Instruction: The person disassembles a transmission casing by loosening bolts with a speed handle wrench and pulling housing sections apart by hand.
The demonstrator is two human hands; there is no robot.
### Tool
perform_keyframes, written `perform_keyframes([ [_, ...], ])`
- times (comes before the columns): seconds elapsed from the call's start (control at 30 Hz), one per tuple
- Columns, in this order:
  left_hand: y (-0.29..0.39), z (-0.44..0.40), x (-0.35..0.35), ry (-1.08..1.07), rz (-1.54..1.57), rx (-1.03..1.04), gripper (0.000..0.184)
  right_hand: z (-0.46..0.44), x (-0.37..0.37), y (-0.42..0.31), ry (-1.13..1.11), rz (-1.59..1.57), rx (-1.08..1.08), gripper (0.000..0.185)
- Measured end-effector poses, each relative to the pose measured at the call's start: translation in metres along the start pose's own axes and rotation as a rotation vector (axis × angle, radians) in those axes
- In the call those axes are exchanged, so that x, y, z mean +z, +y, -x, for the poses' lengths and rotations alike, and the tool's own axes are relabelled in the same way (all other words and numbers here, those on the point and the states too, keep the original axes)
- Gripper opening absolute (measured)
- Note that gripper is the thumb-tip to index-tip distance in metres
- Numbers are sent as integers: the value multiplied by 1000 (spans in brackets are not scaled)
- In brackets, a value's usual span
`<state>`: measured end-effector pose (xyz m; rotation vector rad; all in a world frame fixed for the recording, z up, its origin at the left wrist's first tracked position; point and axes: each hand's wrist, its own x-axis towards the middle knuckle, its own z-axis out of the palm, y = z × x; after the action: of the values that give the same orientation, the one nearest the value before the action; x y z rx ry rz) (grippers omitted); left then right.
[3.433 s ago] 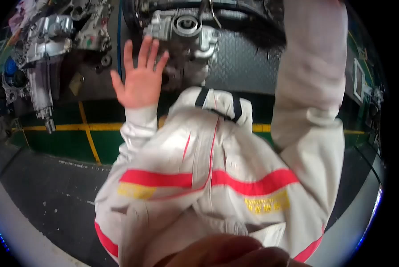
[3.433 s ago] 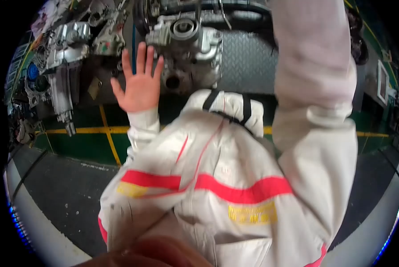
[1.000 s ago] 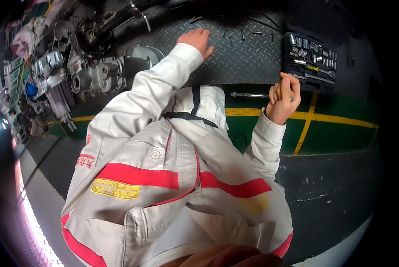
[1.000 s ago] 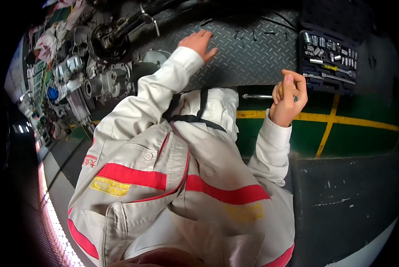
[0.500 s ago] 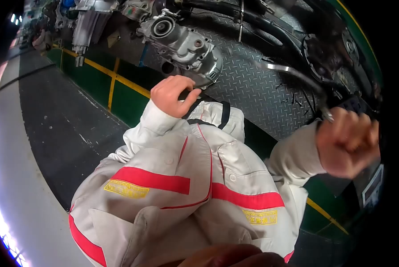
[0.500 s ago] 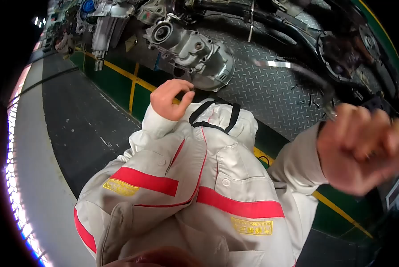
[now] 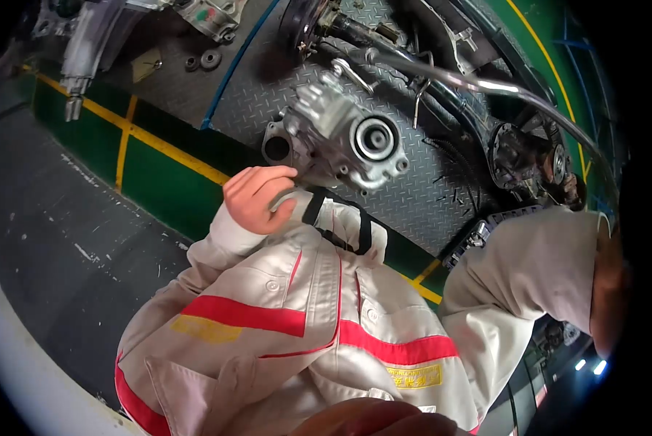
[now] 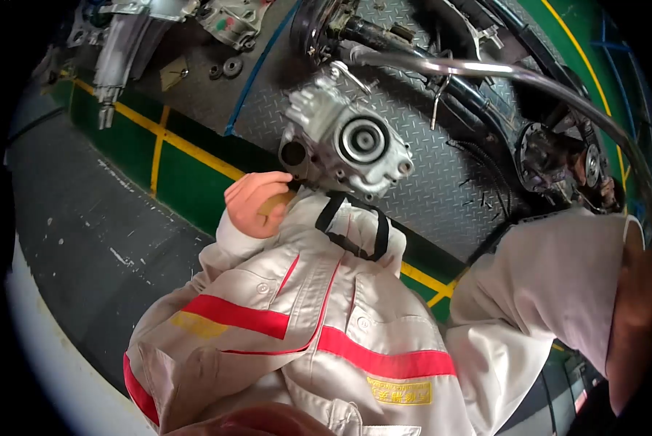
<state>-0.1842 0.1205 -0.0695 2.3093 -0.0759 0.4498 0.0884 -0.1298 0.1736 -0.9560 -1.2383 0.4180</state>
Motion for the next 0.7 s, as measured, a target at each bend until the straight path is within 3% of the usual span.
perform_keyframes([
  [0.27, -101, 0, -14, 36, 78, -148, 25, -46, 22, 48, 95, 50, 254, 43],
  [0.7, -138, -11, 7, -98, 216, -229, 23, -75, 16, 76, 190, 101, 416, 40],
])
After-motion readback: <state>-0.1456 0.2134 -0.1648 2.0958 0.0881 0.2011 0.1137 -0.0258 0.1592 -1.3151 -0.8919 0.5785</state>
